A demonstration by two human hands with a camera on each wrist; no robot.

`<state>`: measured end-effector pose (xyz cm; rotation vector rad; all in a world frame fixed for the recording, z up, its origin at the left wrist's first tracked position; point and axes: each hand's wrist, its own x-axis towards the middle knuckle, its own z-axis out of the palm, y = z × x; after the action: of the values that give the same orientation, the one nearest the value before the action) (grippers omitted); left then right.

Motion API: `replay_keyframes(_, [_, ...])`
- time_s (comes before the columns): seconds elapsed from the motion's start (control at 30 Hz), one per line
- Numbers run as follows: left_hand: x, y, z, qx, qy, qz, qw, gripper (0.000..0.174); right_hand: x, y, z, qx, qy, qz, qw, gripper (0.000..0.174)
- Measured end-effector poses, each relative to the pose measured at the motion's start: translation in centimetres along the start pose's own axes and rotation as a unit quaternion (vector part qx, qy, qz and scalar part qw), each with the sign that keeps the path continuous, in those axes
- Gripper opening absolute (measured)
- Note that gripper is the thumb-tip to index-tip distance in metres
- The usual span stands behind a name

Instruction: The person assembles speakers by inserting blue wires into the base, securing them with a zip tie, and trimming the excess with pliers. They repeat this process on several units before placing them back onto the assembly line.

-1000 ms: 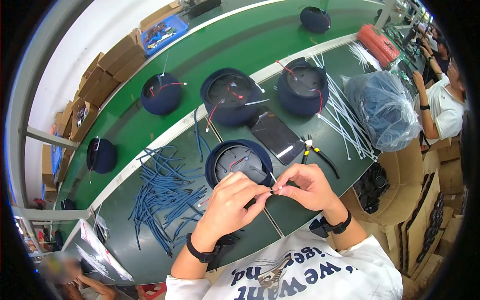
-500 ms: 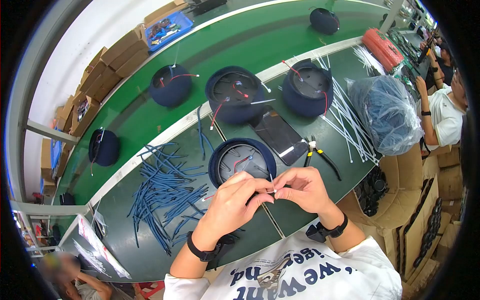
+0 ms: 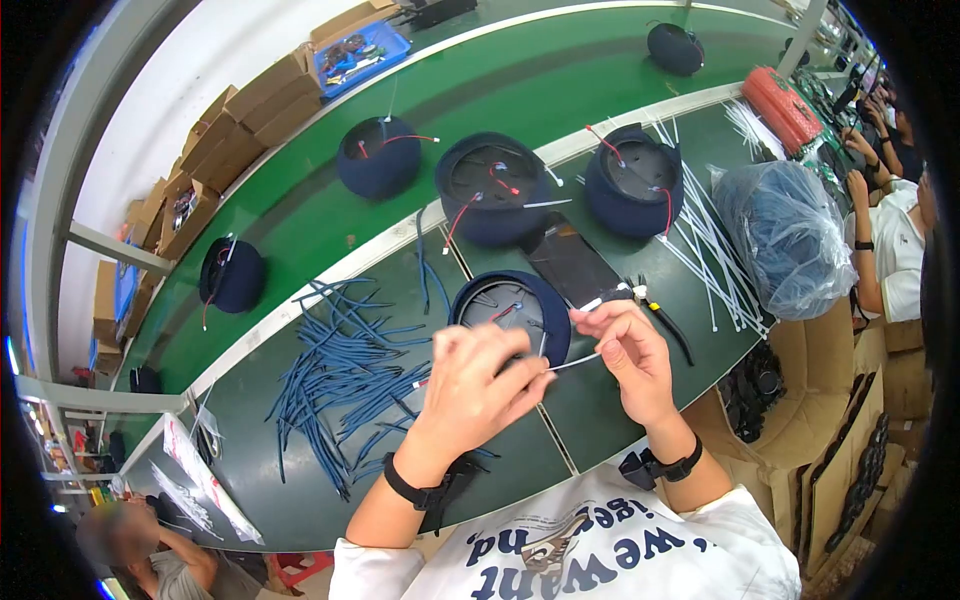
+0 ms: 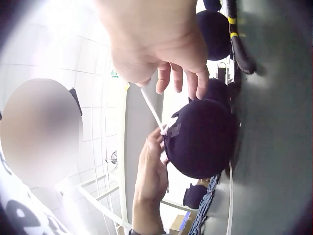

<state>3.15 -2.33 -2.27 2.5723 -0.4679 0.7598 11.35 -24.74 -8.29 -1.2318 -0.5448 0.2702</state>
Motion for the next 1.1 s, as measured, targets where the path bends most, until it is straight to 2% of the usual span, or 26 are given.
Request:
replay_keyframes(0.07, [1.8,1.7,-2.4,0.067,-0.008,-0.129,0.989,0.091,0.7,-0.6,-0.4,0.032,-0.014,0.004,0.999,0.033])
replay_keyframes(0.13, [0.9,0.8,-2.3,0.052,-0.088,-0.216,0.971,0.114,1.6,-1.0,-1.3,0.035,-0.026,0.017,0.999,0.043])
replay_keyframes(0.17, [0.3,0.1,-2.2,0.042,-0.126,-0.258,0.957,0.126,2.4,-1.3,-1.9,0.031,-0.051,0.046,0.997,0.041])
replay_keyframes(0.2, [0.1,-0.9,-2.1,-0.023,-0.138,-0.233,0.962,0.126,3.2,-1.7,-2.2,0.026,-0.075,0.075,0.994,0.043])
replay_keyframes(0.23, [0.2,-2.3,-2.0,-0.088,-0.149,-0.207,0.963,0.127,3.8,-2.2,-2.2,-0.035,-0.114,0.076,0.990,0.050])
replay_keyframes(0.3, [0.3,-5.1,-2.4,-0.191,-0.181,-0.148,0.953,0.124,4.6,-2.7,-1.5,-0.152,-0.190,0.077,0.967,0.071])
replay_keyframes(0.4, [-0.6,-5.8,-2.3,-0.258,-0.151,-0.197,0.934,0.128,4.9,-2.2,-0.2,-0.243,-0.235,0.056,0.939,0.111])
replay_keyframes(0.43, [-0.8,-5.6,-1.7,-0.281,-0.141,-0.218,0.924,0.132,5.0,-1.5,0.1,-0.259,-0.235,0.080,0.934,0.138])
replay_keyframes(0.57, [-2.3,-6.0,1.4,-0.278,-0.064,-0.206,0.936,0.138,4.7,-0.5,1.8,-0.311,-0.201,0.036,0.928,0.142])
replay_keyframes(0.7, [-3.4,-6.7,2.7,-0.256,-0.028,-0.117,0.959,0.138,4.0,-0.4,1.2,-0.348,-0.211,-0.013,0.913,0.141])
replay_keyframes(0.8, [-3.3,-7.0,2.8,-0.264,-0.020,-0.113,0.958,0.139,4.2,-0.4,1.0,-0.359,-0.221,-0.023,0.906,0.143])
replay_keyframes(0.9, [-1.9,-7.2,2.0,-0.349,-0.039,-0.160,0.922,0.144,5.6,-1.6,1.2,-0.315,-0.249,0.041,0.915,0.145])
replay_keyframes(1.0, [-0.1,-7.8,1.5,-0.349,-0.111,-0.151,0.918,0.141,6.4,-0.8,1.6,-0.293,-0.225,0.043,0.928,0.145])
replay_keyframes(1.1, [-0.5,-8.1,2.3,-0.327,-0.071,-0.120,0.935,0.124,6.5,-0.3,1.6,-0.299,-0.226,0.003,0.927,0.127])
